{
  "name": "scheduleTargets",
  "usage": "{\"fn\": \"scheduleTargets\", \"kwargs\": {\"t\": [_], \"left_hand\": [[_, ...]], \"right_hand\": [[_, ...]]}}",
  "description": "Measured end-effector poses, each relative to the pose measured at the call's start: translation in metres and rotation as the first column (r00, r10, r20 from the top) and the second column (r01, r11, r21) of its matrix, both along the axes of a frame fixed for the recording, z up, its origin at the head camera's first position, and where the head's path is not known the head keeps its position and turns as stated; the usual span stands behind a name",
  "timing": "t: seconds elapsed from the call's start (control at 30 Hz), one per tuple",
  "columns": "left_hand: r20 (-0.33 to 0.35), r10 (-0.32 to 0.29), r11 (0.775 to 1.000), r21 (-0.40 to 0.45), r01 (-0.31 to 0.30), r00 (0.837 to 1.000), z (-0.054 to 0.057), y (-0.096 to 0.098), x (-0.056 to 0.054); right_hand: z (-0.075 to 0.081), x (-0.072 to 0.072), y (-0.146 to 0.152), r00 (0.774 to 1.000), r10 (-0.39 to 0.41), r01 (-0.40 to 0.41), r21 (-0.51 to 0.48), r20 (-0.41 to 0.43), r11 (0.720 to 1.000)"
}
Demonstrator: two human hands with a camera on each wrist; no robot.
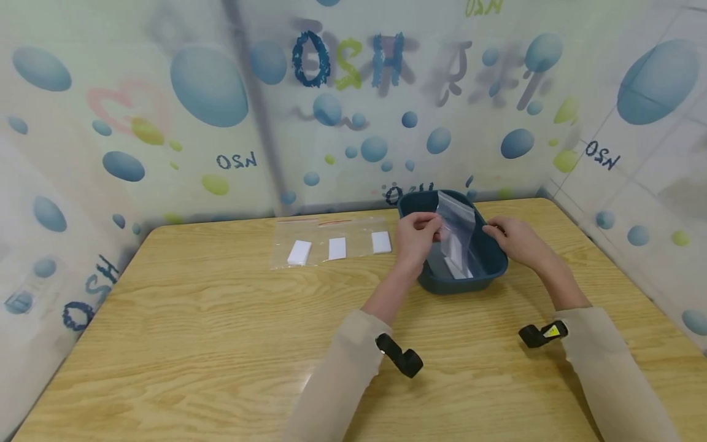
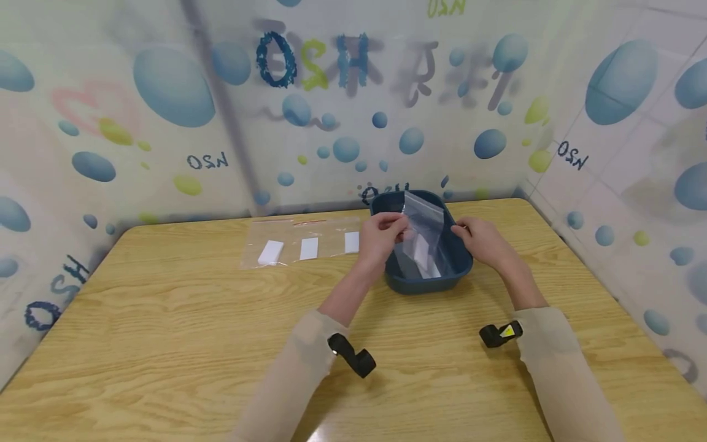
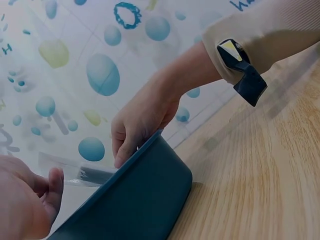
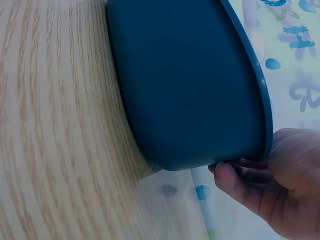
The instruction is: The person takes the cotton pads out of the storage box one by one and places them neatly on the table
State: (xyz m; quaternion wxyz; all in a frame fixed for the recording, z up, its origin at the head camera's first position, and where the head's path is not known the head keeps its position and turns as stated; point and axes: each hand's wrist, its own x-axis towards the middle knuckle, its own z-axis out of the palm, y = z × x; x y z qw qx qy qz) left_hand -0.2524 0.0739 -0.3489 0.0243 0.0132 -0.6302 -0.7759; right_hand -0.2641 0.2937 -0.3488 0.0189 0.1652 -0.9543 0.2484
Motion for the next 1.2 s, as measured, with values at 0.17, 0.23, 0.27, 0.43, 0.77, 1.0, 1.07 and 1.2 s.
{"fn": "scheduleTargets", "kwargs": {"t": [0.17, 0.23, 0.27, 0.43, 0.77, 1.0, 1.07, 1.2], "left_hand": [[0.018, 0.010, 1.000, 0.008, -0.010, 1.000, 0.003, -0.005, 0.000], [0.019, 0.010, 1.000, 0.010, -0.010, 1.000, 0.004, -0.008, 0.000], [0.019, 0.012, 1.000, 0.007, -0.012, 1.000, 0.004, -0.009, 0.000], [0.022, 0.004, 1.000, -0.017, -0.004, 1.000, 0.005, -0.019, 0.001], [0.037, -0.010, 1.000, 0.021, 0.009, 0.999, 0.005, -0.036, 0.001], [0.004, -0.015, 0.999, 0.051, 0.015, 1.000, 0.008, -0.045, 0.004], [0.002, -0.015, 0.998, 0.068, 0.014, 1.000, 0.008, -0.049, 0.004], [-0.005, -0.016, 0.998, 0.058, 0.016, 1.000, 0.009, -0.058, 0.003]], "right_hand": [[-0.001, -0.001, 0.001, 1.000, 0.002, -0.002, -0.004, -0.003, 1.000], [-0.002, -0.001, 0.001, 1.000, -0.001, 0.001, -0.001, -0.005, 1.000], [-0.002, -0.002, 0.001, 1.000, -0.003, 0.003, 0.001, -0.006, 1.000], [-0.004, -0.003, 0.002, 1.000, -0.011, 0.011, 0.007, 0.004, 1.000], [-0.004, -0.002, 0.002, 1.000, -0.010, 0.010, 0.004, 0.004, 1.000], [-0.003, -0.002, 0.001, 1.000, -0.018, 0.018, 0.008, 0.009, 1.000], [-0.003, -0.002, 0.001, 1.000, -0.014, 0.013, 0.008, 0.009, 1.000], [-0.001, -0.002, 0.000, 1.000, -0.002, 0.002, 0.001, -0.001, 1.000]]}}
